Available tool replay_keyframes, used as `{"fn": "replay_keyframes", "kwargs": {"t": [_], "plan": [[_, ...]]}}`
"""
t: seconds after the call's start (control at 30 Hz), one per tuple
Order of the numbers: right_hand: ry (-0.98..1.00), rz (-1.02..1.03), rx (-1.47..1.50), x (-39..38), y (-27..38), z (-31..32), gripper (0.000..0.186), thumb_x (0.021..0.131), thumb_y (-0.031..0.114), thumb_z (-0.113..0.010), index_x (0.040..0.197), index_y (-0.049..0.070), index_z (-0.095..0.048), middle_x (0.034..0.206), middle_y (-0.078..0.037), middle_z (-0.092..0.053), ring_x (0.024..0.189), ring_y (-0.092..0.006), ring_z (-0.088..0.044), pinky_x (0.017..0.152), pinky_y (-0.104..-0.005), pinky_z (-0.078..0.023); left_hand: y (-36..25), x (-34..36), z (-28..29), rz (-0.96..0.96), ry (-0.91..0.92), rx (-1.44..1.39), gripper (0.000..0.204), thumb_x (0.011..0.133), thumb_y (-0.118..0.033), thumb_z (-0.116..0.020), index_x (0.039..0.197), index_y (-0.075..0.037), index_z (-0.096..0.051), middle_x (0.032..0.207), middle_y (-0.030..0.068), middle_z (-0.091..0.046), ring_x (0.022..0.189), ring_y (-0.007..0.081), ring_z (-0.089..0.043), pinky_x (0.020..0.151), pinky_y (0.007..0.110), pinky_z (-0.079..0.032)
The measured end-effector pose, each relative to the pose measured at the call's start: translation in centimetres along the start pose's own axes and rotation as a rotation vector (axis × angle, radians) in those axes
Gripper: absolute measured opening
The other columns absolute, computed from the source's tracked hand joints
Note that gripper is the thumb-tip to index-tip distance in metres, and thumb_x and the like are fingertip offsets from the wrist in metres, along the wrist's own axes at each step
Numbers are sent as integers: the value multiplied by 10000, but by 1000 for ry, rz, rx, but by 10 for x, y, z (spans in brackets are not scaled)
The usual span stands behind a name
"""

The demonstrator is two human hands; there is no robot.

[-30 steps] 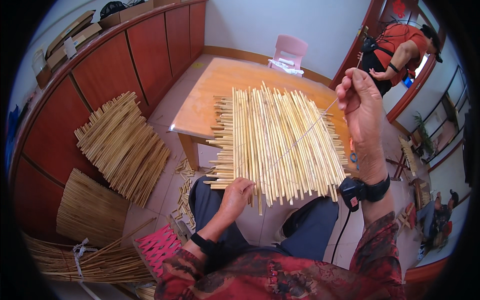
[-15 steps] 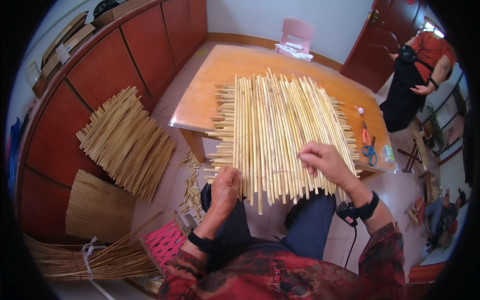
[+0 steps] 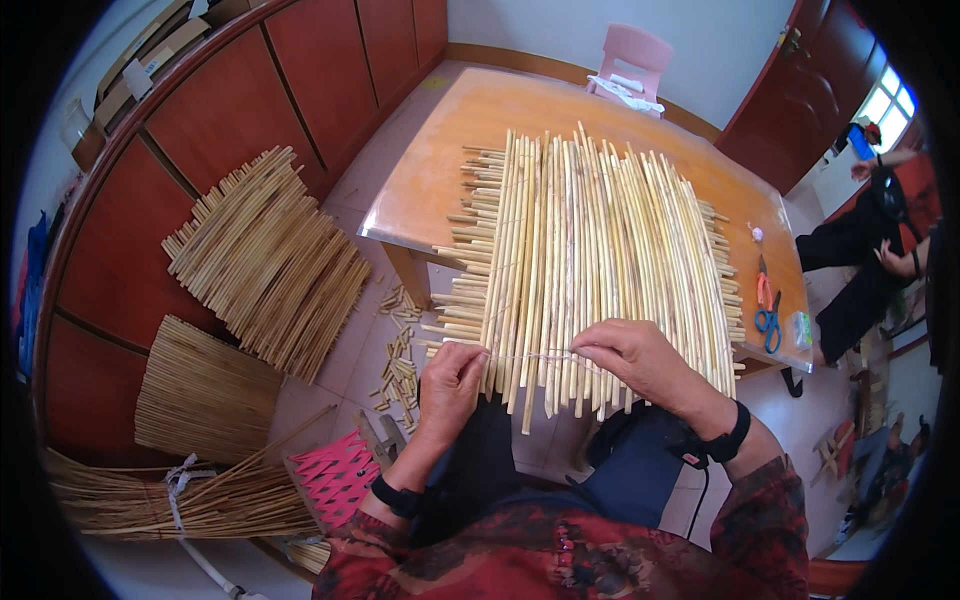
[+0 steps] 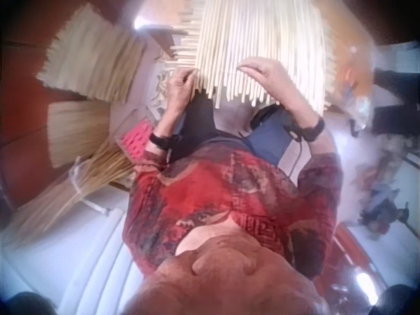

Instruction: The person weaves thin bamboo strips together by threading a white string through holes in the strips, aligning them side-by-side on a table.

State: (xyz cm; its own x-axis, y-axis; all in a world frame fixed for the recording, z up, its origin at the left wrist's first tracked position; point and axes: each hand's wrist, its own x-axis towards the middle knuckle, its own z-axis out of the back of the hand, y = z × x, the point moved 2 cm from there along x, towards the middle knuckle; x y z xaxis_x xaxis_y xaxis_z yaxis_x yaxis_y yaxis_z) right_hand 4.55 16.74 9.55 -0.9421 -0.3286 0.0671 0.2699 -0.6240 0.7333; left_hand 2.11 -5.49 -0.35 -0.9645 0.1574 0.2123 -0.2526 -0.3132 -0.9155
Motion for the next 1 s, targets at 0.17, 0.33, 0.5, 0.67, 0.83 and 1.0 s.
{"fn": "replay_keyframes", "kwargs": {"t": [0.17,0.33,0.5,0.67,0.83,1.0], "plan": [[61,-51,-67,20,-4,-17,131,818,162,-554,847,41,-596,751,-131,-594,699,-290,-589,620,-345,-466,-4,-7,3,-128,42,1,66,758,2,-608,822,-9,-605,741,82,-563,669,170,-552,601,257,-437],[134,-52,-199,30,-17,-31,115,810,182,-561,836,73,-586,733,-109,-595,679,-281,-591,595,-358,-467,-1,-14,14,-23,41,-31,70,757,9,-601,824,-11,-601,743,80,-558,669,171,-551,595,259,-433],[90,38,-304,34,-22,-34,116,821,206,-549,845,98,-581,743,-71,-605,695,-265,-595,594,-361,-481,-1,-13,17,-19,24,-14,92,751,19,-594,837,-11,-596,748,86,-549,677,183,-551,595,273,-434],[41,54,-344,29,-22,-33,112,821,208,-549,850,105,-583,751,-69,-604,703,-258,-596,590,-349,-480,-7,-17,14,-229,275,-90,123,745,18,-599,864,-15,-594,807,99,-568,722,220,-565,641,278,-454],[99,5,-336,39,-15,-21,109,816,215,-557,845,114,-585,752,-67,-602,701,-252,-596,587,-342,-477,1,-33,24,-185,263,-82,111,752,10,-598,857,-26,-597,833,91,-576,796,223,-559,704,300,-449],[14,101,-309,41,-25,-47,124,821,230,-553,841,112,-582,753,-65,-601,685,-252,-593,587,-342,-476,-1,-18,22,-184,138,-85,72,765,19,-582,829,-12,-571,787,80,-553,735,202,-541,647,289,-438]]}}
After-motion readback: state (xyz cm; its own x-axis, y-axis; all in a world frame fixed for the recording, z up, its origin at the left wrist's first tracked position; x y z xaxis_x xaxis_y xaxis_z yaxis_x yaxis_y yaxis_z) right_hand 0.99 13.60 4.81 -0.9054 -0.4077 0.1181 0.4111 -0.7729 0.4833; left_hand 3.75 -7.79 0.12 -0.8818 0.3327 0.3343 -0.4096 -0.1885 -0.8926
